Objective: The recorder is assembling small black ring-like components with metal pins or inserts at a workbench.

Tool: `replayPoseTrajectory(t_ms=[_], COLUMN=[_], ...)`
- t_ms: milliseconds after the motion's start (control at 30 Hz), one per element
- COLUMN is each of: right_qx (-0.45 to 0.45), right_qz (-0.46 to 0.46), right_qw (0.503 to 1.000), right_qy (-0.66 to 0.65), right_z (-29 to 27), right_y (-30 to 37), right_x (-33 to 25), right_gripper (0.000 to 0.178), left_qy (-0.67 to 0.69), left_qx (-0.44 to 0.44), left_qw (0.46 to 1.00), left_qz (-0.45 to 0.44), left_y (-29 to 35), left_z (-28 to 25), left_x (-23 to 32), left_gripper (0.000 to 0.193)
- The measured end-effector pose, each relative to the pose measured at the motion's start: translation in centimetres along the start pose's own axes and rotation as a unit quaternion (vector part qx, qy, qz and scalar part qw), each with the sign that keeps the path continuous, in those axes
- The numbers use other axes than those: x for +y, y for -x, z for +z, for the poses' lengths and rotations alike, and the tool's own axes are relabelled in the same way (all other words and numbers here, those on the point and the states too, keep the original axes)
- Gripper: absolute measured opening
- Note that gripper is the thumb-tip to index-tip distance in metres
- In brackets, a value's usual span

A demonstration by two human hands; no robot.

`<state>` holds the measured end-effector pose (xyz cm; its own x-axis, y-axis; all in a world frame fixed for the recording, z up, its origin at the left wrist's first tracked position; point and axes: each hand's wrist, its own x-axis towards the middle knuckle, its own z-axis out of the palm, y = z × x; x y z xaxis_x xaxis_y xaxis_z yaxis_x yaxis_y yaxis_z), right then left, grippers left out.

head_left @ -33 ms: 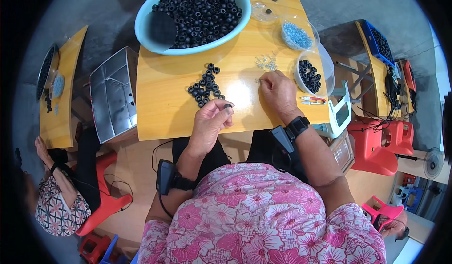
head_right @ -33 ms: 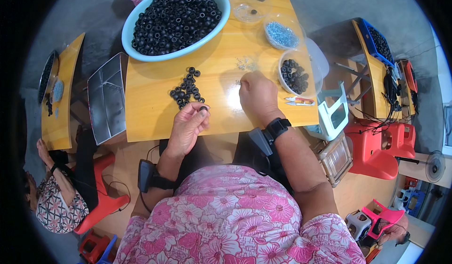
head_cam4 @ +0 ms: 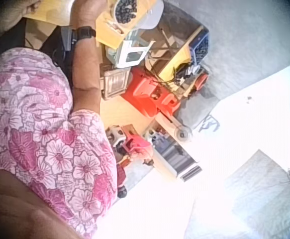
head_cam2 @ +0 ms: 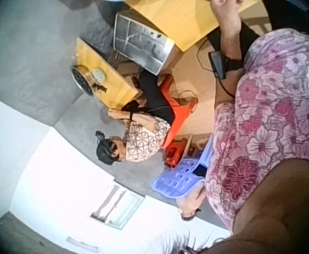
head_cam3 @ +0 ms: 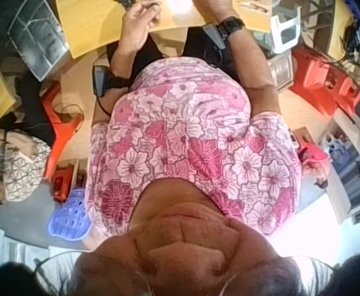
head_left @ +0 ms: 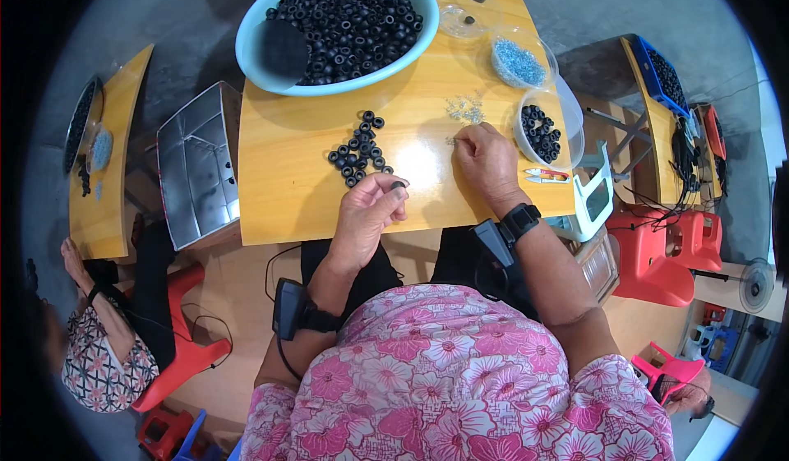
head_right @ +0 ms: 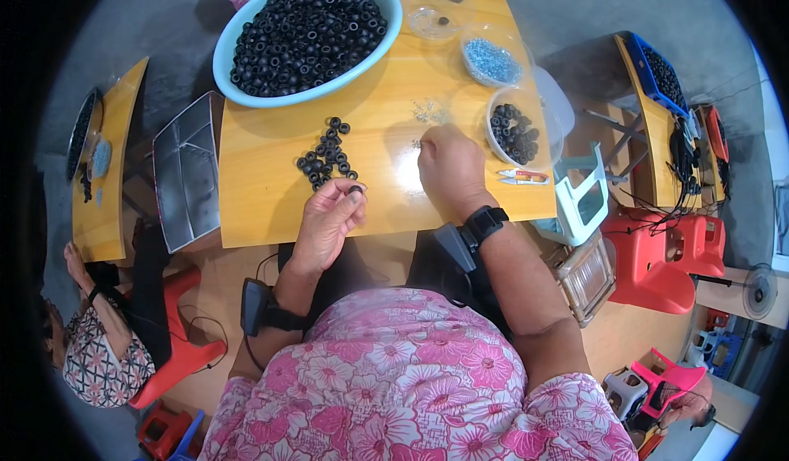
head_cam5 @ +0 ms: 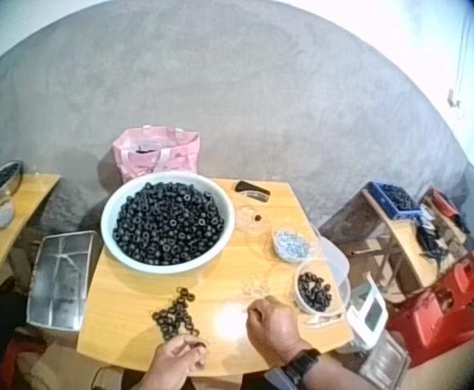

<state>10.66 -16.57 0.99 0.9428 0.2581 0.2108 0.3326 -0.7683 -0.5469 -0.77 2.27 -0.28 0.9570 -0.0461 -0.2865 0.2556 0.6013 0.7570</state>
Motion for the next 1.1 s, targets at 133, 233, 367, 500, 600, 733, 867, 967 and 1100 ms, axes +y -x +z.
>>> replayPoseTrajectory(t_ms=[133,233,367,500,600,733,867,967,1100], right_qx=[0.044,0.048,0.031,-0.013,-0.051,-0.05,-0.032,-0.019,-0.002], right_qz=[-0.02,-0.012,-0.036,-0.099,-0.155,-0.192,-0.249,-0.272,-0.302], right_qw=[0.999,0.997,0.995,0.987,0.978,0.974,0.966,0.962,0.953], right_qy=[-0.015,-0.054,-0.093,-0.122,-0.128,-0.112,-0.063,-0.028,0.016], right_z=[0.5,0.3,-0.7,-1.9,-1.7,-1.7,-1.7,-1.7,-1.2], right_y=[0.1,0.3,0.4,1.4,2.0,2.3,2.1,2.2,2.4], right_x=[0.7,0.4,-1.1,-4.1,-4.8,-5.2,-5.6,-5.8,-6.0], right_gripper=[0.007,0.005,0.006,0.006,0.007,0.011,0.014,0.015,0.016], left_qy=[-0.002,-0.017,-0.035,-0.046,-0.033,-0.043,-0.041,-0.022,0.007], left_qx=[-0.005,-0.002,0.02,0.029,0.018,0.028,0.023,0.026,0.017], left_qw=[1.0,1.0,0.999,0.998,0.999,0.999,0.999,0.999,1.0], left_qz=[0.002,-0.002,-0.02,-0.031,-0.009,0.004,0.005,0.009,0.015], left_y=[0.0,0.0,-0.1,-0.1,-0.1,-0.1,0.0,0.0,-0.3], left_z=[0.0,-0.2,-0.2,-0.1,-0.2,0.1,-0.2,-0.1,-0.3], left_x=[0.0,-0.1,-0.1,-0.2,-0.5,-0.5,-0.6,-0.6,-0.9], left_gripper=[0.015,0.017,0.022,0.022,0.02,0.016,0.015,0.015,0.014])
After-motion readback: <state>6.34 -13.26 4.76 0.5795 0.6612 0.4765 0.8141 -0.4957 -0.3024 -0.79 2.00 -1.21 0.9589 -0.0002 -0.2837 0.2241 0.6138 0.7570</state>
